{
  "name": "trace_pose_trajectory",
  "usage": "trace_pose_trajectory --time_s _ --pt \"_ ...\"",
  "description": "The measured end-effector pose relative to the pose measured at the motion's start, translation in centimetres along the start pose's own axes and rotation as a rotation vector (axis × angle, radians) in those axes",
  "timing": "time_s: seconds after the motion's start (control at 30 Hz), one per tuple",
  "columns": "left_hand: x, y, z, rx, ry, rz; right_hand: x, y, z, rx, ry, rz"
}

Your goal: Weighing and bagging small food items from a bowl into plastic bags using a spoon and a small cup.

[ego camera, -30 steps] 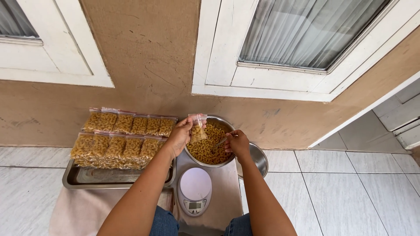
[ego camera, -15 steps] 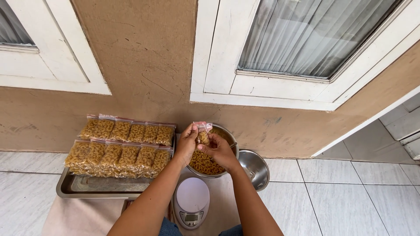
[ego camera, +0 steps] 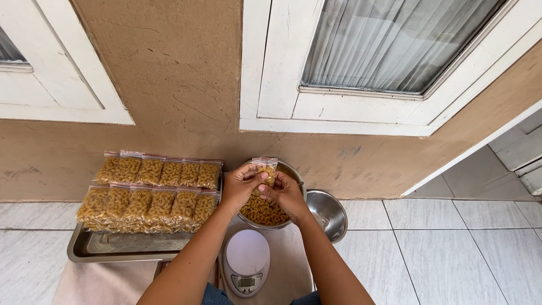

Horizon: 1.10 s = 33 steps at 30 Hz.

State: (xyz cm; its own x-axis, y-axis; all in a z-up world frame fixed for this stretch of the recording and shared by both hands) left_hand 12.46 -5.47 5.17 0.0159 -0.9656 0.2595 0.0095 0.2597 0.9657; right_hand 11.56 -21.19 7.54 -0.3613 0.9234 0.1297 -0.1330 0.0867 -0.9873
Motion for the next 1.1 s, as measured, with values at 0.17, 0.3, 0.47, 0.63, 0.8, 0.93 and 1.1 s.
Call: trace_pose_trajectory --time_s 0.17,0.3,0.47,0.63,0.8,0.93,1.1 --pt "-0.4 -0.9 -0.1 0.013 -0.031 0.062 -0.3 0.9 -0.4 0.066 0.071 -0.029" --pt "-1.0 -1.5 -0.3 0.025 -0.081 0.043 0.0 0.3 0.1 0.087 0.081 -0.052" --pt "-1.1 -1.6 -0.4 0.032 -0.061 0.086 0.5 -0.5 0.8 0.081 0.044 -0.04" --pt "-0.7 0.3 0.5 0.051 -0.031 0.055 0.0 0.3 0.5 0.078 0.021 -0.075" --pt "-0.3 -0.5 0.3 0.09 -0.112 0.075 -0.7 0.7 0.1 0.055 0.069 -0.07" --pt "-0.9 -1.7 -0.4 0.081 -0.108 0.075 -0.4 0.1 0.6 0.061 0.049 -0.078" --pt "-1.2 -1.0 -0.1 0.062 -0.107 0.089 -0.9 0.0 0.5 0.019 0.1 -0.036"
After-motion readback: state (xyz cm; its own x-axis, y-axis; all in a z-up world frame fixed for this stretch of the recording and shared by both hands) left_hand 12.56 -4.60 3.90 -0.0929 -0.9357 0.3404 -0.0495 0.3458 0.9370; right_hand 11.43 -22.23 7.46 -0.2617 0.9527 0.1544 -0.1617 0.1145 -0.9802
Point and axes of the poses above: each hand's wrist, its own z-axis away from the middle knuckle, its own x-axis out of the palm, y = z × x, the point moved 2 cm from there along -z, towards the middle knuckle, and after that the axes turned 6 degrees about -y, right-handed, at the moved point
